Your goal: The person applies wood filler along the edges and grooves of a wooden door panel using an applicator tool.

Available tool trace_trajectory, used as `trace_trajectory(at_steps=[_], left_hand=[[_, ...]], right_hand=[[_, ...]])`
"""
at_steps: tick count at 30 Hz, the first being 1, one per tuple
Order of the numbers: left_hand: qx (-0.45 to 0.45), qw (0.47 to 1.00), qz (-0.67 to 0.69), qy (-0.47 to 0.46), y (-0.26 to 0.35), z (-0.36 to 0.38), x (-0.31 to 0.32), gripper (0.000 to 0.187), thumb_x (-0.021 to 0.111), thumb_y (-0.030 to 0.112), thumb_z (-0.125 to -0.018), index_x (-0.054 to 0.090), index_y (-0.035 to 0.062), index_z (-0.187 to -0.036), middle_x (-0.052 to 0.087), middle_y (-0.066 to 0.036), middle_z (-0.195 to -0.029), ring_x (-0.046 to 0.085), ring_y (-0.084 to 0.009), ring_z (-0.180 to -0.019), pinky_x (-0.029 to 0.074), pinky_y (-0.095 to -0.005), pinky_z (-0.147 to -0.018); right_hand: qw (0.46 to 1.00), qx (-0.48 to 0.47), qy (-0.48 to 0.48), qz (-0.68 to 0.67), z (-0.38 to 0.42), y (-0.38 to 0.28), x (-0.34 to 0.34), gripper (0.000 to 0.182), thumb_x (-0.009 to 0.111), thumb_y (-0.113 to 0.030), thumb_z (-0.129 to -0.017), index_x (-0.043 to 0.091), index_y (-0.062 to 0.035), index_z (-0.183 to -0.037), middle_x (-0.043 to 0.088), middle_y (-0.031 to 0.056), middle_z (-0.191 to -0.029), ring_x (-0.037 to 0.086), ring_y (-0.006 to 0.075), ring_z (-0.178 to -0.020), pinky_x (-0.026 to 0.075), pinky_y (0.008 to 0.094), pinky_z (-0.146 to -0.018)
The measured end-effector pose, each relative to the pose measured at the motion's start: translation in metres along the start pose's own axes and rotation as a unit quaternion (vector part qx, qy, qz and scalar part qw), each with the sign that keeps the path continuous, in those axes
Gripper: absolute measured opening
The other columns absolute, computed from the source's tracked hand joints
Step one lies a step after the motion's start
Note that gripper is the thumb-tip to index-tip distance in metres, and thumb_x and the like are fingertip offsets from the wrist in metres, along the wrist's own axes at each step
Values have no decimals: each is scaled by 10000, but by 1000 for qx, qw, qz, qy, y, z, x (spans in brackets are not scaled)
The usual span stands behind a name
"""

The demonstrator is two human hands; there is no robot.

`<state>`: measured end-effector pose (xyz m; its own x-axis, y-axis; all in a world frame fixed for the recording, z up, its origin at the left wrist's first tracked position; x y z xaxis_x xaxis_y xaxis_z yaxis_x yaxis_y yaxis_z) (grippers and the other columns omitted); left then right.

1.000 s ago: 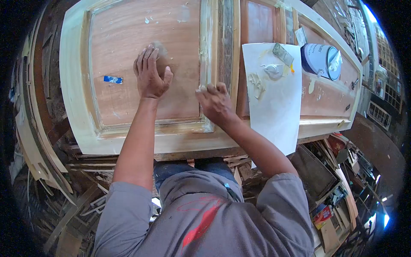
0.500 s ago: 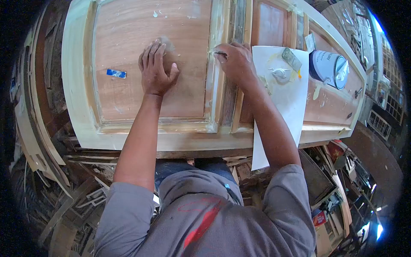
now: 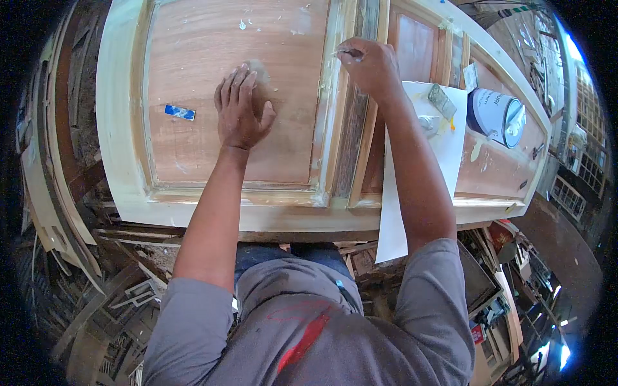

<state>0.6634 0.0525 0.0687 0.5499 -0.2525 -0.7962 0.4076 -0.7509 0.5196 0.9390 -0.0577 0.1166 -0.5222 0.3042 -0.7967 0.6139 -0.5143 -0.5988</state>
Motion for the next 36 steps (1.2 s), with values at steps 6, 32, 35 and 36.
trace_trajectory(at_steps=[6,32,35,36], left_hand=[[-9,1000,5,-5,-2,0,1,754,751,279,-840,526,105,-1538,505,-164,-1675,439,-380,-1561,265,-565,-1335],[-35,998,8,-52,-4,-2,3,792,717,314,-827,526,46,-1548,449,-192,-1715,374,-406,-1610,233,-625,-1350],[-35,997,8,-62,-4,-2,3,793,715,315,-828,523,51,-1551,438,-195,-1724,367,-405,-1617,226,-627,-1354],[-35,997,7,-63,-4,-2,3,792,713,316,-829,524,49,-1550,437,-196,-1726,365,-404,-1619,225,-627,-1355]], right_hand=[[1000,9,-4,9,-21,-2,2,262,813,-286,-930,847,-105,-1117,832,165,-1000,797,351,-950,619,451,-910],[963,-114,169,176,-159,8,0,117,750,-173,-814,806,-90,-874,776,186,-954,706,378,-1014,574,503,-931],[948,-152,178,217,-161,-2,6,100,737,-140,-817,797,-94,-881,784,165,-952,713,350,-1012,568,507,-915],[942,-158,173,241,-161,-6,10,95,728,-123,-825,796,-95,-884,788,152,-950,717,340,-1019,561,506,-915]])
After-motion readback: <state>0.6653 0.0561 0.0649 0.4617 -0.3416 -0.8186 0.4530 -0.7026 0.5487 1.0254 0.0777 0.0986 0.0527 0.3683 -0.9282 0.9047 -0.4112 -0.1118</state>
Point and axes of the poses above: each hand's wrist, its own z-axis away from the middle knuckle, its own x-axis out of the palm, y = z × x, the point moved 8 cm from there along -z, towards the middle knuckle
